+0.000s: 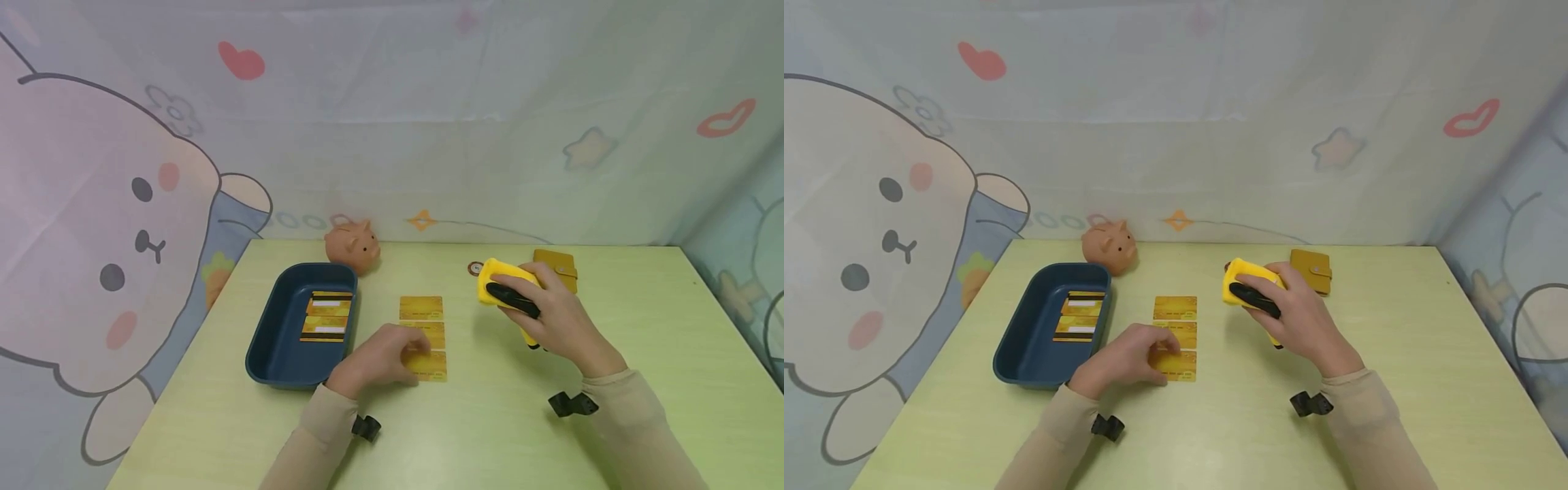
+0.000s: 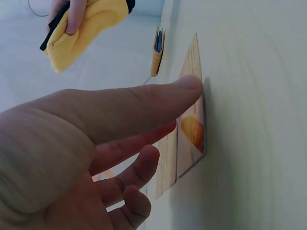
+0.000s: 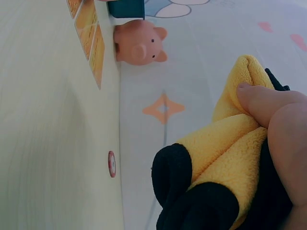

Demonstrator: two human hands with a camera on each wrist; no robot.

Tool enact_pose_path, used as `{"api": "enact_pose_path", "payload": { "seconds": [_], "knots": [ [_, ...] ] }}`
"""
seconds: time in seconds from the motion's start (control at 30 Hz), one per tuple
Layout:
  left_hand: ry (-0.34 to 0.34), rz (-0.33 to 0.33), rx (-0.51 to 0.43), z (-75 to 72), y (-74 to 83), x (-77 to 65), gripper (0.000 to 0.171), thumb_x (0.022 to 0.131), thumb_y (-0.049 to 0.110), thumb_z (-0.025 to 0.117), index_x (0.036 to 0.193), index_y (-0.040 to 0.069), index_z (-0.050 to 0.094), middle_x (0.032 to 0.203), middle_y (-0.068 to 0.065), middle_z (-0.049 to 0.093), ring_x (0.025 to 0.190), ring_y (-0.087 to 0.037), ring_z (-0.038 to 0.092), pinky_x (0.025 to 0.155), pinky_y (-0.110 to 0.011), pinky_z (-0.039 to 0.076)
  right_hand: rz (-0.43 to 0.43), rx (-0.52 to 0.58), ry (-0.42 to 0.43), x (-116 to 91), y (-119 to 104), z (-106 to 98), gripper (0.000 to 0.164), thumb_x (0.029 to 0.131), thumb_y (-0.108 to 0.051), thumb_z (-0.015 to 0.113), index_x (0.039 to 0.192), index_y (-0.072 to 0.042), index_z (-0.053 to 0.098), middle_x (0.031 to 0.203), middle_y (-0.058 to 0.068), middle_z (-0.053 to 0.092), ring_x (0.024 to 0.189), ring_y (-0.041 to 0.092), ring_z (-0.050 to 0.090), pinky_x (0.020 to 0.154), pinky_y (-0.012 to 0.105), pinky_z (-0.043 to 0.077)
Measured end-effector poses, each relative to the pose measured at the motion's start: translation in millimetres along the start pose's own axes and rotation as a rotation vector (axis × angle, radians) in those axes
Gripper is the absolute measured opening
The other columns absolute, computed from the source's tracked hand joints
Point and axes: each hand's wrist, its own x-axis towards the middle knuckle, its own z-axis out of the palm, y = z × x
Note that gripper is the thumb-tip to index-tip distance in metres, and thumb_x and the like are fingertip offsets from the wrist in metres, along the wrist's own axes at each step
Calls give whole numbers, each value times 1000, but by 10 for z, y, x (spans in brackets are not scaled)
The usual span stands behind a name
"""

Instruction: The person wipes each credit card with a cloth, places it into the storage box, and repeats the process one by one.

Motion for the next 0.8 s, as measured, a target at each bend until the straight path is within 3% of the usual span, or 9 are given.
{"api": "enact_pose_path", "payload": {
  "seconds": [0.27,0.57,0.8],
  "knots": [
    [9,-11,27,-5,-29,-16,47,72,8,97,113,10,75,110,0,74,98,-17,62,95,-32,54,0,2,1,2,1,5,64,80,-10,92,138,-22,67,125,19,54,101,32,59,74,48,61],
    [2,-28,-1,1,-33,-17,46,72,6,97,112,10,74,109,0,73,97,-18,62,92,-31,54,-11,5,0,1,-12,18,64,80,-9,92,138,-22,67,127,20,54,100,32,59,72,47,61],
    [-21,-47,-22,3,-27,-3,48,74,4,95,116,10,72,113,-1,72,102,-19,62,97,-33,54,-12,8,1,5,-7,26,64,80,-9,92,137,-22,67,126,20,54,100,32,60,72,46,61]
  ]
}}
